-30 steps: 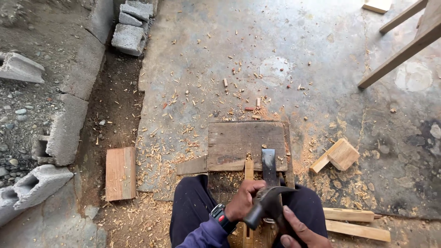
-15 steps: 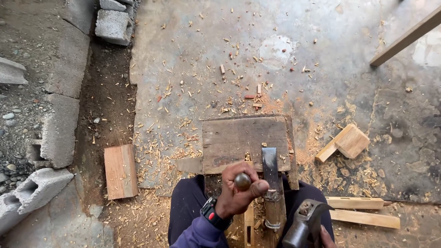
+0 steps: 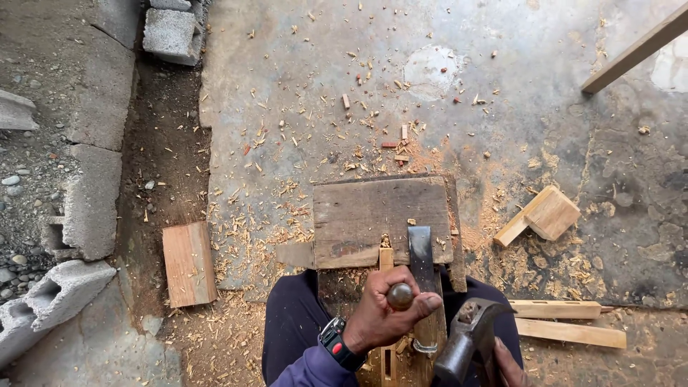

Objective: The person sits on the ground and uses a hammer to strike a chisel, carving a small wooden block placed on a larger wooden board. The person repeatedly adjusts the chisel and strikes it to shape the wood.

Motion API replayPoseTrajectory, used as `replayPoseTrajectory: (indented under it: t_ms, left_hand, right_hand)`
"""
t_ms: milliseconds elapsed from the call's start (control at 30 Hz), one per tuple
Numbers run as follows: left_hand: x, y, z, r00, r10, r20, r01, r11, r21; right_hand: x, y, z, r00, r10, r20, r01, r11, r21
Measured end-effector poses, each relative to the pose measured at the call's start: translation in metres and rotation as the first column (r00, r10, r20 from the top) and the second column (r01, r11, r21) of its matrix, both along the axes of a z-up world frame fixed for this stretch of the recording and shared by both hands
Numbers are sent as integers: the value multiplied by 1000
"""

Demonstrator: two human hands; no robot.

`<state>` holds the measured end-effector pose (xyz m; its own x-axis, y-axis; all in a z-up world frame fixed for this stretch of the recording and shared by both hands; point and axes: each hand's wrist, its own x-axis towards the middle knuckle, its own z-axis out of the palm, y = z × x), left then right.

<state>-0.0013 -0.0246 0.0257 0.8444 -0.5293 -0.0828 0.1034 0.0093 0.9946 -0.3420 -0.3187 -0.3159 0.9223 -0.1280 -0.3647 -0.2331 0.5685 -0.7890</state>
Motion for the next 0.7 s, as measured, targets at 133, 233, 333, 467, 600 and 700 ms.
replayPoseTrajectory:
  t_ms: [133, 233, 333, 467, 600, 700]
  left_hand:
    - [-2, -4, 11, 996, -64, 62, 59, 996, 73]
    - [-2, -4, 15, 989, -127, 82, 119, 989, 92]
    - [-7, 0, 5, 972, -192, 136, 189, 981, 36]
    - [-2, 7, 13, 943, -232, 237, 250, 967, -49]
    - [-16, 12, 4, 952, -230, 200, 223, 973, 57]
    - [-13, 17, 40, 943, -251, 217, 261, 965, -16]
  right_hand:
    - [129, 58, 302, 948, 241, 207, 138, 273, -952]
    - [118, 52, 299, 976, 210, 48, -35, 375, -926]
    - [107, 47, 295, 960, 198, -199, -276, 526, -804]
    - [163, 87, 361, 943, 329, -60, -224, 489, -843]
    - [155, 91, 368, 960, 249, -129, -229, 431, -873]
    - [165, 107, 386, 927, 309, -213, -322, 363, -874]
